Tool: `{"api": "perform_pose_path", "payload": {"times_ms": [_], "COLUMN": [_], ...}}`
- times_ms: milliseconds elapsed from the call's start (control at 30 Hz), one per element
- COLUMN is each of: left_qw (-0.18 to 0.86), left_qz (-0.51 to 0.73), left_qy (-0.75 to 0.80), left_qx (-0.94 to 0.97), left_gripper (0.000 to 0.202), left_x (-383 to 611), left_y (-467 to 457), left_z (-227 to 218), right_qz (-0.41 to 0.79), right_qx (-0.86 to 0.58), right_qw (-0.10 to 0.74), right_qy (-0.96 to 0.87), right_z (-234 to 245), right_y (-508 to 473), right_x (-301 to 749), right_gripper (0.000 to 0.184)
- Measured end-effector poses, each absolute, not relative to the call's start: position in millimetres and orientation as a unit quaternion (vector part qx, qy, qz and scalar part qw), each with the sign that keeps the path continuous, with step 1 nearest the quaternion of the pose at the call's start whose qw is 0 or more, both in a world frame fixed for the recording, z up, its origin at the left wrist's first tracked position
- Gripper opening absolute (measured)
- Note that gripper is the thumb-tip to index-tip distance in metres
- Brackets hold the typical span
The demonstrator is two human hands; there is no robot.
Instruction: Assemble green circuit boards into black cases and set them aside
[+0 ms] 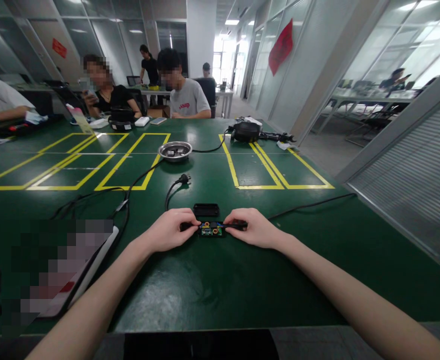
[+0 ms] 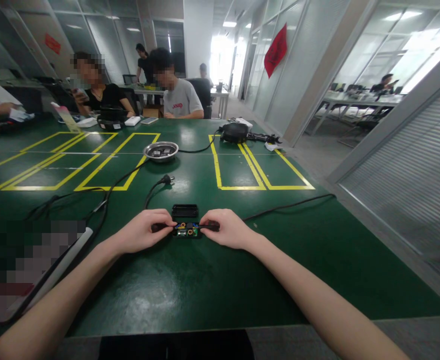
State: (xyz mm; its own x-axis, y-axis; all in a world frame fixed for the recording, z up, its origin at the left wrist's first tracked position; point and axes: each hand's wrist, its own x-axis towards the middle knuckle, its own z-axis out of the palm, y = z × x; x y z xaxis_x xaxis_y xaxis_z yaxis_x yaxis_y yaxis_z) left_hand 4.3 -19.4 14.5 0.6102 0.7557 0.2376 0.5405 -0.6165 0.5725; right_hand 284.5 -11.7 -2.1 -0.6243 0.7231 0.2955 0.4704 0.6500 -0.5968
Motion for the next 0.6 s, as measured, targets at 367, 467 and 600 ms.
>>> {"api": "perform_pose_path", "payload": {"times_ms": [367,467,600], "left_qw": [0.217,0.219,0.187], "left_qz": [0.241,0.235,0.216], "left_qy": [0.389,0.392,0.409], "left_qx": [0.862,0.862,0.867], "left_gripper": [0.009,0.01,0.011], "left_x": [-2,0,-1], "left_y": [-17,-19,-21], "left_z": [12,13,13], "right_qz": [0.21,0.185,0.131], "right_qx": [-0.294,-0.274,-0.259], "right_qw": [0.266,0.263,0.237], "right_qy": [-0.894,-0.906,-0.927], "right_z": [-10,-12,-9], "right_y": [-3,-1,-2], "right_x": [289,289,288], "right_gripper": [0.017,0.021,0.022]}}
